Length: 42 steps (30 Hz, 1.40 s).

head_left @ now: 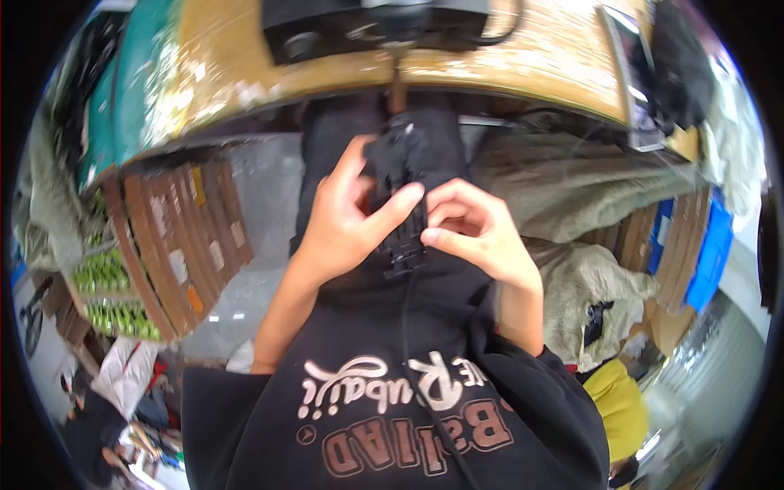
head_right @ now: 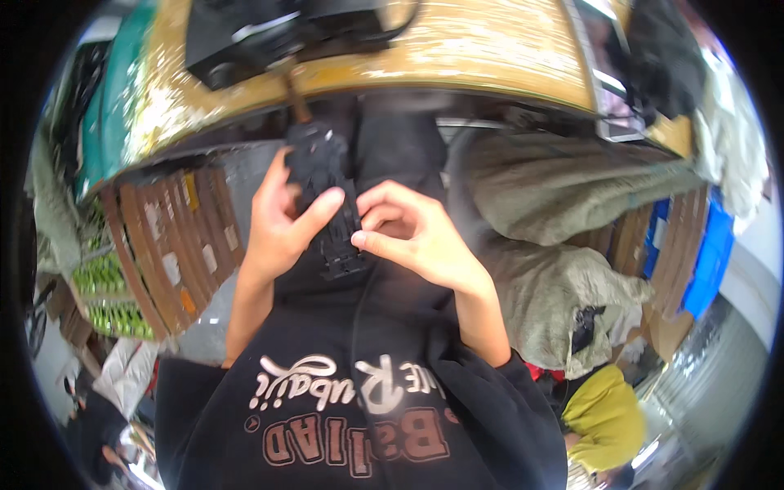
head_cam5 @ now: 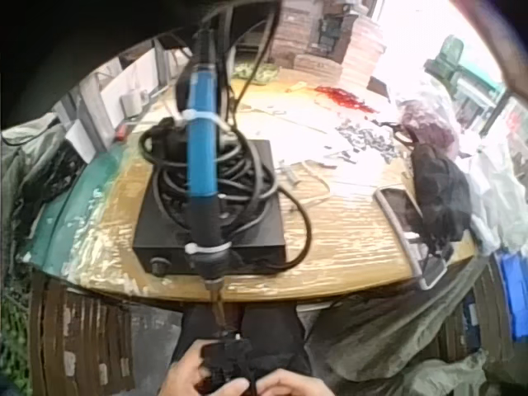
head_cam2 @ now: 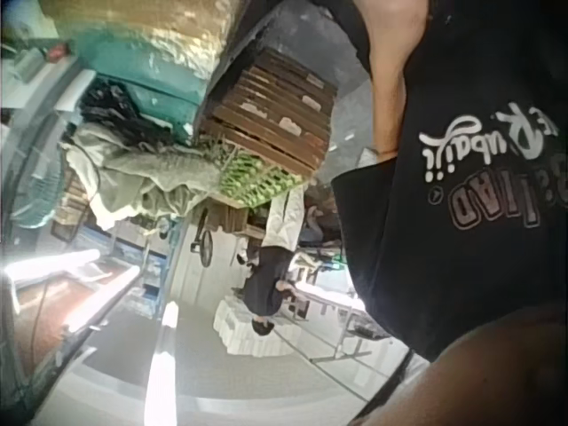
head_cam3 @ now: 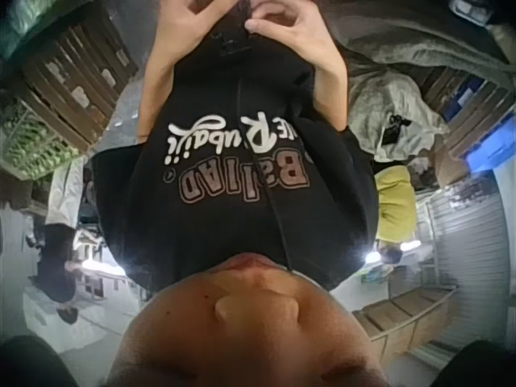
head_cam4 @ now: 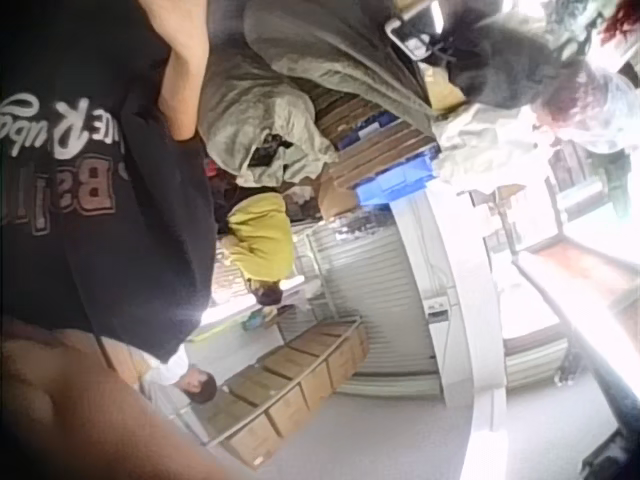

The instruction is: The worker is assembling small plastic housing components, inserting pieces and using a heat tool for assembly.

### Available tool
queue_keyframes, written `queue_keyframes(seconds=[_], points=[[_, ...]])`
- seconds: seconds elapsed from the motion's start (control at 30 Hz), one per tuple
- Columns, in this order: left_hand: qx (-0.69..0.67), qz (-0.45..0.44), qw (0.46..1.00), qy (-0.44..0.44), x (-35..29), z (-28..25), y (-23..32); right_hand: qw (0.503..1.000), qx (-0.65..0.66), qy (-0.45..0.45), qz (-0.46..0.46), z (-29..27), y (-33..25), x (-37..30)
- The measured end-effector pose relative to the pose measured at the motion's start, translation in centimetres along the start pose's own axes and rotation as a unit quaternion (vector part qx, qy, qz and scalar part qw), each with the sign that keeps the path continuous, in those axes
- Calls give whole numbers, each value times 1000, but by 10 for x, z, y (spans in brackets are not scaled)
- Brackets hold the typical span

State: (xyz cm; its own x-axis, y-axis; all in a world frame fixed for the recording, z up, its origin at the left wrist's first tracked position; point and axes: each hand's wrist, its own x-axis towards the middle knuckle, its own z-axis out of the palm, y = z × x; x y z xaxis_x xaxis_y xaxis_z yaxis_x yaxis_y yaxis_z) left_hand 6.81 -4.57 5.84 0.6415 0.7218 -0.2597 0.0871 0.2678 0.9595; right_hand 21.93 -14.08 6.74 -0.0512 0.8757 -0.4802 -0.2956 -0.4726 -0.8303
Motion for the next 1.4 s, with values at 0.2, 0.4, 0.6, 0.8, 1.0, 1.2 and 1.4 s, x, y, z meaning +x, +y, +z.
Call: queue_keyframes(seconds=[0.2,0.4,0.6,0.8,1.0,1.2,1.4], points=[[74,-131,972,-180,-17,-5,-8,994,7,107,31,-102,29,-69],[70,-182,980,-42,-29,-40,-31,639,59,658,-394,-268,63,-150],[124,-168,978,1,-26,-58,-34,536,77,765,-347,-448,92,-114],[150,-175,972,-51,-18,-44,-44,755,86,636,-138,-513,202,-95],[166,-237,955,-67,-32,-24,-57,790,-6,610,-67,-434,270,-65],[180,-192,961,-84,-15,-19,-64,728,-196,647,111,-318,255,-125],[173,-173,966,-84,-14,-23,-66,278,-308,909,-41,-247,183,-220]])
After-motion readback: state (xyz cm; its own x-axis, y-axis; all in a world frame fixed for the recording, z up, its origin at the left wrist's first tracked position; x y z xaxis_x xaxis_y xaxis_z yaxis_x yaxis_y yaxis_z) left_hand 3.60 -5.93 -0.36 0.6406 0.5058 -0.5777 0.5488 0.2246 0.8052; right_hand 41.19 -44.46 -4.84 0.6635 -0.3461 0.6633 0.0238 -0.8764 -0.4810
